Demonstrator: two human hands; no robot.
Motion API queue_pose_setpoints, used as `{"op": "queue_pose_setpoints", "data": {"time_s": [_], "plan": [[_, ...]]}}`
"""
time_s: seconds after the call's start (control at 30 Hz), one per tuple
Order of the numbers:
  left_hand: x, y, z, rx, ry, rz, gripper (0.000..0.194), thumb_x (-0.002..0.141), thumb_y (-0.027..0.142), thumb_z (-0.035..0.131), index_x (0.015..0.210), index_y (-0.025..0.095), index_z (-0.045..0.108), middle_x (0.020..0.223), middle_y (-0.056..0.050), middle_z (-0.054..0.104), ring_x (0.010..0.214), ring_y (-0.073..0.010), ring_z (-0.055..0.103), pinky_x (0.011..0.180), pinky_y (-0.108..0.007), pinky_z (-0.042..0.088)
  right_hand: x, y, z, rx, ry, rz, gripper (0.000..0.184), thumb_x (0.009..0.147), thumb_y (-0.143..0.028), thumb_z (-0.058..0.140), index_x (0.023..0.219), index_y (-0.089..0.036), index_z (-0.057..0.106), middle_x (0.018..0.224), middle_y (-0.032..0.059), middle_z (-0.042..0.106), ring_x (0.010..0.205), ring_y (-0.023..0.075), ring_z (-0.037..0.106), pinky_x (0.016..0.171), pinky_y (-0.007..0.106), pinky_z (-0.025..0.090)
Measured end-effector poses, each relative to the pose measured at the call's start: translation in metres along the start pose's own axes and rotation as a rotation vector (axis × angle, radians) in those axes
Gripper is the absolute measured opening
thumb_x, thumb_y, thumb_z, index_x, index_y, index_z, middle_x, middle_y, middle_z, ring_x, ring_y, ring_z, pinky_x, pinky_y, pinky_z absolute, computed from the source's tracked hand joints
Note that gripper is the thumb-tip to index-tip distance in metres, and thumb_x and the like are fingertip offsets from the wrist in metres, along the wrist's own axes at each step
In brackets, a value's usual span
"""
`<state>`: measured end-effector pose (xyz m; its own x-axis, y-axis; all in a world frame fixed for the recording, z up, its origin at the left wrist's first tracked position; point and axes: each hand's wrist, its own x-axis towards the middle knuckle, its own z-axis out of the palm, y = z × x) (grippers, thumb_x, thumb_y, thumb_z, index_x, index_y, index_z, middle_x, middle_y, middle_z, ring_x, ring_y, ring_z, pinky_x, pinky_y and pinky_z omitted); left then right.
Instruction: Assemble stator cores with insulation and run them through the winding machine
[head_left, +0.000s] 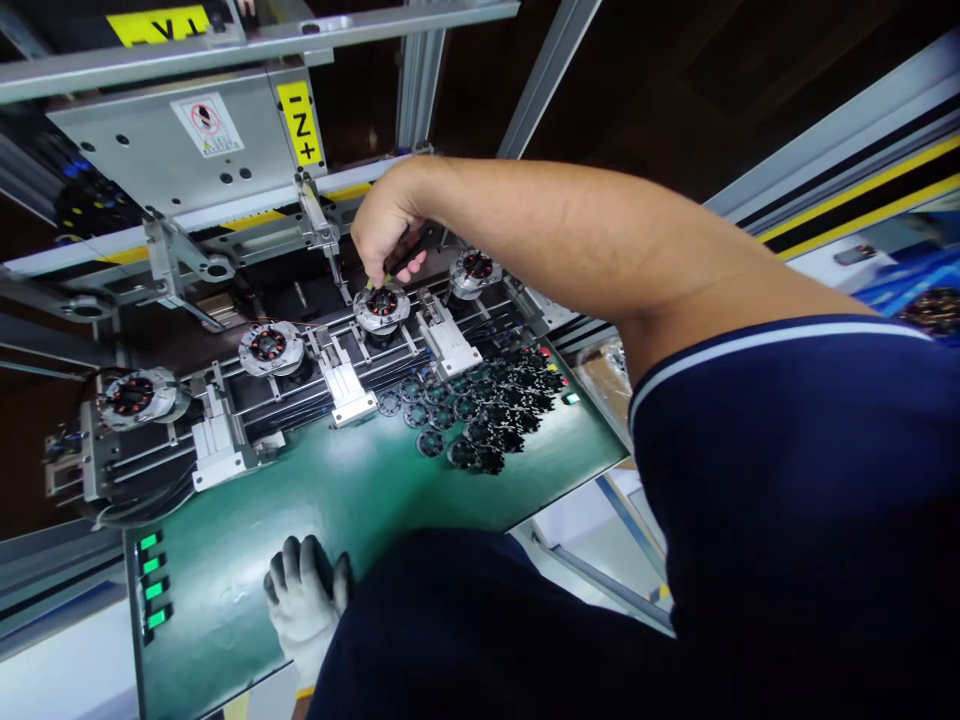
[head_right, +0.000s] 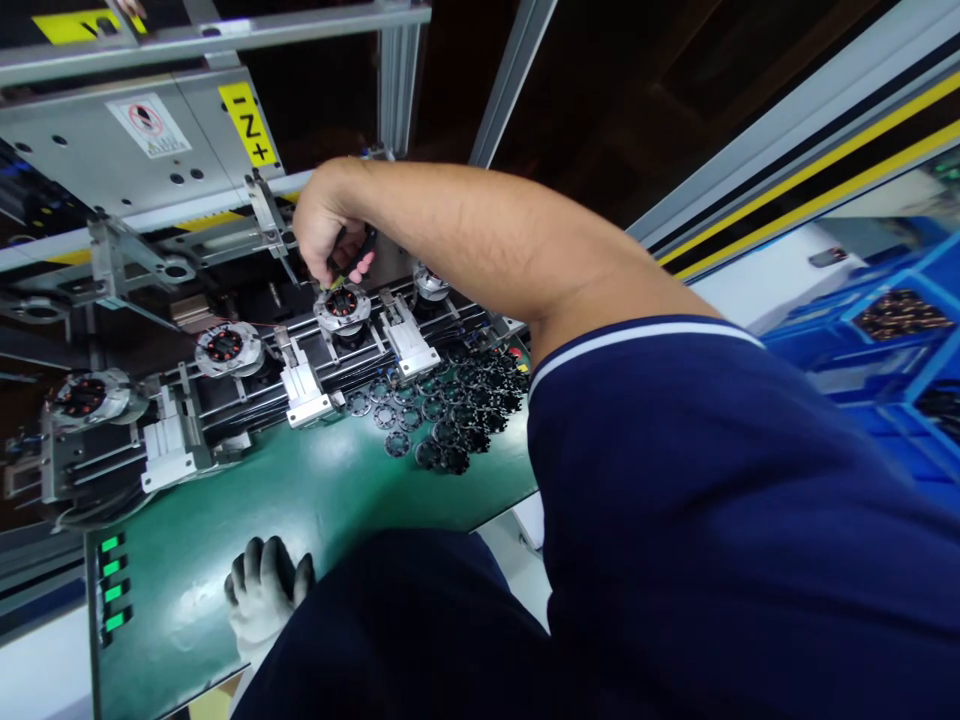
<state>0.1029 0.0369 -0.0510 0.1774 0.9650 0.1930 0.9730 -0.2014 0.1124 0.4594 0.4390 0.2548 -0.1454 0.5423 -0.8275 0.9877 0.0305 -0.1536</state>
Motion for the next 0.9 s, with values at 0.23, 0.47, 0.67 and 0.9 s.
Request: {"op": "queue_pose_setpoints", "data": {"time_s": [0.23, 0.47, 0.67, 0.9], "plan": [[-0.002, 0.0, 0.002, -0.063, -0.045, -0.06, 0.055, 0.098, 0.05, 0.054, 0.143, 0.017, 0.052, 0.149, -0.02, 0.053, 0.138, -0.041, 0.046, 0.115, -0.061, 0.036, -0.057, 0.054, -0.003, 0.154, 0.026, -0.195, 0.02, 0.056, -0.052, 0.074, 0.068, -0.036, 0.071, 0.082, -0.0032, 0.08, 0.115, 0.0309, 0.074, 0.092, 0.044, 0.063], [0.002, 0.011, -0.008, -0.022, -0.031, -0.09, 0.058, 0.097, 0.053, 0.052, 0.144, 0.019, 0.05, 0.151, -0.02, 0.052, 0.139, -0.0424, 0.046, 0.115, -0.063, 0.036, -0.079, 0.164, -0.007, 0.227, 0.096, 0.161, 0.034, 0.068, -0.06, 0.078, 0.064, -0.028, 0.069, 0.081, 0.0094, 0.08, 0.104, 0.0335, 0.074, 0.093, 0.047, 0.06], [0.003, 0.005, -0.01, 0.042, -0.075, -0.029, 0.059, 0.099, 0.053, 0.046, 0.143, 0.014, 0.051, 0.149, -0.026, 0.055, 0.136, -0.0459, 0.05, 0.11, -0.065, 0.042, -0.057, 0.189, 0.004, 0.35, 0.068, 0.238, 0.04, 0.102, -0.038, 0.056, 0.096, -0.002, 0.07, 0.104, 0.0173, 0.078, 0.119, 0.0325, 0.072, 0.101, 0.049, 0.053], [0.002, -0.001, -0.011, 0.065, -0.109, -0.026, 0.062, 0.096, 0.057, 0.049, 0.145, 0.017, 0.05, 0.148, -0.023, 0.055, 0.135, -0.0449, 0.052, 0.109, -0.062, 0.044, -0.038, 0.184, -0.002, 0.337, 0.036, 0.271, 0.031, 0.104, -0.027, 0.055, 0.093, -0.002, 0.068, 0.098, 0.0189, 0.076, 0.119, 0.0359, 0.071, 0.103, 0.055, 0.054]]}}
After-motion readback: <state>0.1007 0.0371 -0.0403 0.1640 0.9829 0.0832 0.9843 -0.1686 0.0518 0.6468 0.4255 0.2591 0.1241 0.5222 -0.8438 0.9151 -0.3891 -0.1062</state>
